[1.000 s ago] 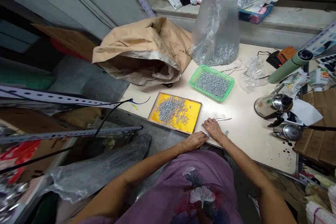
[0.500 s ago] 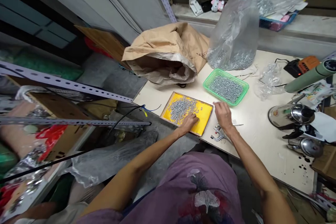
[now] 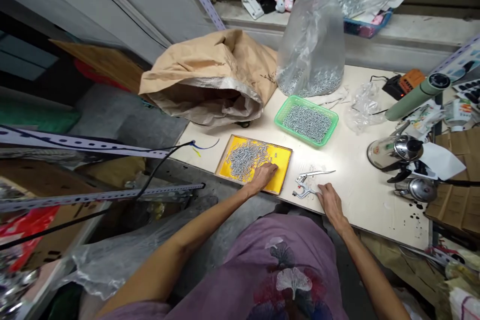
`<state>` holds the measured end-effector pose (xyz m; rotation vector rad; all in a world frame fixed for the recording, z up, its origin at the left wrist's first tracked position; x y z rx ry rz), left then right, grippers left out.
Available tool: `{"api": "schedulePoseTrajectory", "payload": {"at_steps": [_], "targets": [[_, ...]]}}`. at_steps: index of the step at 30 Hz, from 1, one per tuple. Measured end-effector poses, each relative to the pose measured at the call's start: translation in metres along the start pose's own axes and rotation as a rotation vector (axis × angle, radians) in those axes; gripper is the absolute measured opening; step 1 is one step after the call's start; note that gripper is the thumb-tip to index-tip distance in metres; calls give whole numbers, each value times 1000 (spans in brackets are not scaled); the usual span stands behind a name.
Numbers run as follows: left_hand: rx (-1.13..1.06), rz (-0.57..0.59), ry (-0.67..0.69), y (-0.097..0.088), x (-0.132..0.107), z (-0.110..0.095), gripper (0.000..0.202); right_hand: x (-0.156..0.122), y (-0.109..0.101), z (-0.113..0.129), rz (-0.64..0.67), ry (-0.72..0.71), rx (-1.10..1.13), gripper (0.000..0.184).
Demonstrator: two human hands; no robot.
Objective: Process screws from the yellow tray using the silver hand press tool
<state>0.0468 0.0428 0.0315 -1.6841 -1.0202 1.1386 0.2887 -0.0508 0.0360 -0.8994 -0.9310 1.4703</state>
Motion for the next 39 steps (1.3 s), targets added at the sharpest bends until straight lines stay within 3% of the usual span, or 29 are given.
{"api": "schedulePoseTrajectory", "payload": {"at_steps": [6, 9, 12, 16, 28, 34, 38, 39], "targets": [[-326, -102, -237, -3, -1, 1, 14, -18, 15, -4, 83, -11, -54, 24], [-590, 85, -349, 21, -12, -22, 15, -18, 18, -3, 106, -21, -93, 22], [-721, 238, -443, 45, -25, -50, 24, -16, 20, -4, 122, -22, -124, 19], [-708, 266, -508, 62, -31, -66, 28, -15, 23, -6, 164, -7, -137, 16], [-643, 296, -528, 84, -33, -66, 13, -16, 18, -7, 140, -14, -116, 22], [-610, 306, -481, 95, -33, -70, 16, -16, 14, -11, 146, -7, -131, 25], [-635, 324, -487, 101, -37, -68, 19, -12, 12, -15, 133, -27, -110, 17], [-643, 326, -490, 102, -38, -68, 20, -8, 9, -18, 113, -38, -115, 25]]}}
Point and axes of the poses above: each hand's wrist, its own x-axis towards the middle knuckle, its own y-axis out of the palm, z = x × y, the point moved 8 cm from there along x, towards the middle knuckle, and after that the axes turned 11 degrees about -z, right-handed, at the moved point
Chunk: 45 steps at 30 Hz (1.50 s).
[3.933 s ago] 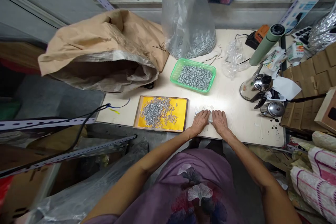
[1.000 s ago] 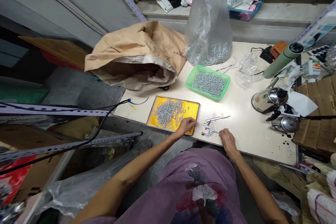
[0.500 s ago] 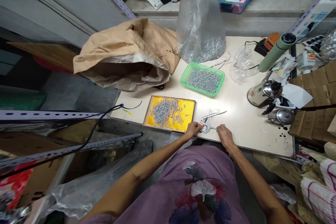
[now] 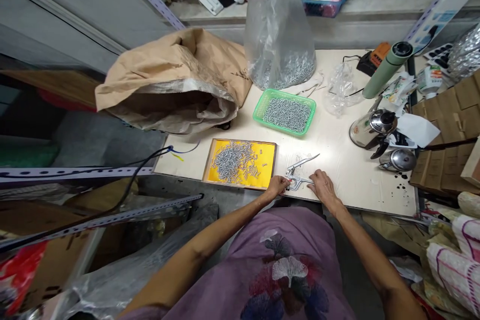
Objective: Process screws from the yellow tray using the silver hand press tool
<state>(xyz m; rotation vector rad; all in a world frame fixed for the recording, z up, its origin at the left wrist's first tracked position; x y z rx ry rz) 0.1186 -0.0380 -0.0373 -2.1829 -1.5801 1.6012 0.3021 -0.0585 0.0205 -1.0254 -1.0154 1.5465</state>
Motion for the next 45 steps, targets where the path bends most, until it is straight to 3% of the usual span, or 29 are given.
{"api": "schedulePoseTrajectory", "payload": {"at_steps": [4, 7, 13, 20, 22, 25, 28, 31, 35, 40, 45], "targets": [[-6, -7, 6, 1, 1, 3, 22, 19, -5, -15, -27, -44, -67, 78], [-24, 5, -13, 3, 0, 5, 20, 33, -5, -18, 8, -96, -83, 92], [-51, 20, -64, 4, -2, 7, 18, 43, -13, -8, 10, -144, -108, 95], [-5, -5, -66, 2, -10, 6, 18, 36, -14, -4, 5, -151, -145, 73], [99, -73, 30, -4, -16, -1, 17, 31, -12, -2, -4, -165, -146, 63], [315, -224, 361, -13, -29, -31, 13, 23, -11, 3, -35, -188, -155, 50], [536, -240, 714, 1, -41, -69, 25, 18, -14, 7, -73, -177, -171, 48], [719, -191, 914, 23, -41, -96, 49, 16, -16, 9, -93, -146, -189, 50], [853, -135, 969, 40, -30, -111, 48, 13, -13, 12, -107, -107, -193, 45], [888, -52, 993, 45, -27, -117, 31, 6, -3, 12, -106, -17, -196, 27], [874, 42, 1028, 48, -24, -118, 19, 2, -1, 15, -90, 3, -200, 27]]}}
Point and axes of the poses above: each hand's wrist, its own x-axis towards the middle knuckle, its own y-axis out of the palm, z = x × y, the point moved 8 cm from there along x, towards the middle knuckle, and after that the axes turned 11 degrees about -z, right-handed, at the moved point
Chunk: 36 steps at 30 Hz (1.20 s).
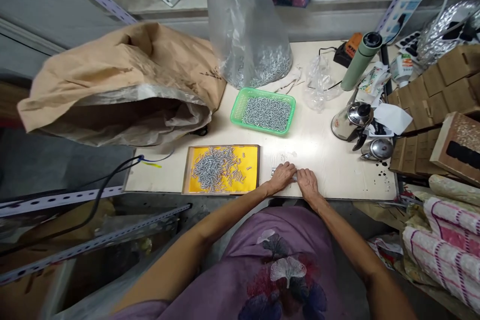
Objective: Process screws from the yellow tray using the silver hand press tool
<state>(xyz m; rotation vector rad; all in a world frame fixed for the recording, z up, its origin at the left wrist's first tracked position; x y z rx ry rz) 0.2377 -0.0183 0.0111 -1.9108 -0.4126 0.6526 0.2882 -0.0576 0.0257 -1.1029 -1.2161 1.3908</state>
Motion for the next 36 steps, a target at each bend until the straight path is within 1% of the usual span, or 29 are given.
{"api": "schedulePoseTrajectory", "payload": {"at_steps": [3, 8, 11, 13, 14, 16, 17, 19, 22, 23, 25, 28, 30, 31, 32, 34, 36], "targets": [[-7, 10, -1, 4, 1, 1, 15, 3, -1, -1, 10, -18, 24, 28], [3, -8, -27, 8, 2, 0, 15, 6, 1, -3, 33, -59, 55, 29], [16, -59, -52, 5, 3, 1, 12, 7, -2, -8, 14, -48, 37, 25], [25, -121, -84, 1, 1, 4, 19, 11, -8, -12, -18, -49, 38, 22], [31, -161, -97, -1, -1, 5, 24, 13, -11, -14, -29, -57, 47, 26], [39, -241, -98, -4, -10, 5, 27, 17, -14, -18, -25, -88, 80, 40], [39, -272, -85, -3, -16, 4, 25, 20, -15, -21, -13, -103, 94, 43], [21, -299, -43, 5, -31, -1, 22, 24, -14, -26, 12, -115, 95, 38], [-43, -293, 37, 19, -53, -11, 23, 35, -10, -37, 31, -84, 39, 19], [-65, -291, 61, 22, -59, -14, 25, 41, -9, -39, 35, -83, 26, 17], [-103, -294, 86, 25, -66, -17, 27, 55, -9, -43, 33, -89, 15, 19], [-155, -296, 48, 22, -68, -13, 32, 77, -12, -41, 19, -87, 5, 20], [-195, -294, 26, 17, -68, -11, 36, 86, -16, -26, 13, -115, 1, 18], [-216, -292, 30, 15, -69, -10, 37, 88, -18, -13, 13, -161, 7, 18], [-237, -290, 44, 13, -72, -11, 36, 87, -19, 4, 14, -230, 20, 17], [-264, -291, 69, 10, -82, -10, 31, 78, -19, 44, 25, -421, 64, 16], [-260, -310, 38, 8, -96, -2, 26, 66, -17, 80, 31, -602, 106, 16]]}}
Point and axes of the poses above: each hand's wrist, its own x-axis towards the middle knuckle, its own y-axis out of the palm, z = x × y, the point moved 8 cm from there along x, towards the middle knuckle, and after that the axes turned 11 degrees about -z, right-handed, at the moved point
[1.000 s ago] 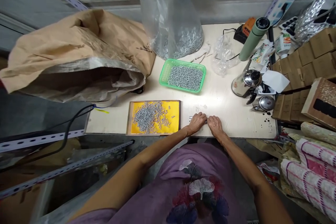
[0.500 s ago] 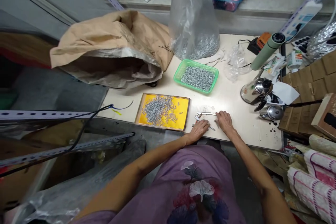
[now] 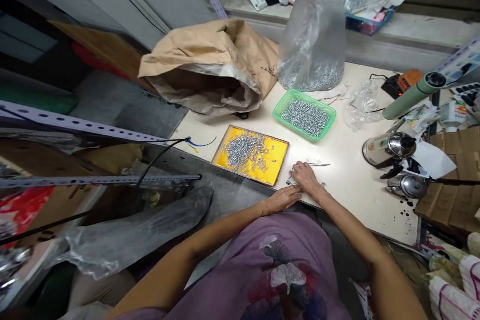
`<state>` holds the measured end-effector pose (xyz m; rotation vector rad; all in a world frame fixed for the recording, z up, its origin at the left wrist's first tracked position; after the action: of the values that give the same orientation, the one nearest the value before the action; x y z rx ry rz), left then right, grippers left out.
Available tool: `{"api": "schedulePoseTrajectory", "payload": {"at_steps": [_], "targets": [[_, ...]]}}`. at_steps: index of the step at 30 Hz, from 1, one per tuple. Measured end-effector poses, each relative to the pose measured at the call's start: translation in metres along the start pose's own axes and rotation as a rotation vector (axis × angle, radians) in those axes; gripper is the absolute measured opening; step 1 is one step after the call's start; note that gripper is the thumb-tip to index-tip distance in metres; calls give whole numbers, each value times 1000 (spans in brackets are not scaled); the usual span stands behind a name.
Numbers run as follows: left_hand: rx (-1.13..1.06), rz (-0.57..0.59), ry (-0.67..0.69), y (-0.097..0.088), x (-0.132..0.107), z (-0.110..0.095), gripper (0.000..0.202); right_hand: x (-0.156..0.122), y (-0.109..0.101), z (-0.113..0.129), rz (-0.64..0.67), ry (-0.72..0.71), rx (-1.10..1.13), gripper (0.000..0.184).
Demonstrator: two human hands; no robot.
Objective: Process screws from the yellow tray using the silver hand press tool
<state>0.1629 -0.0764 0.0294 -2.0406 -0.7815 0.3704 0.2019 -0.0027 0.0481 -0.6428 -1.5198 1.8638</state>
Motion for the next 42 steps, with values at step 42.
{"api": "schedulePoseTrajectory", "payload": {"at_steps": [42], "targets": [[-527, -34, -1246, -6, 4, 78, 10, -98, 6, -48, 131, 581, -43, 21]]}}
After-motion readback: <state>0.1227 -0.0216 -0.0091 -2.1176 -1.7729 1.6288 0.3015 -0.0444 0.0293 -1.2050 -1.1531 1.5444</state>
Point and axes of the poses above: each hand's wrist, its own x-axis towards the middle knuckle, its own y-axis out of the palm, z = x × y, the point moved 8 cm from there along x, towards the middle knuckle, and after that the axes turned 11 degrees about -z, right-handed, at the moved point
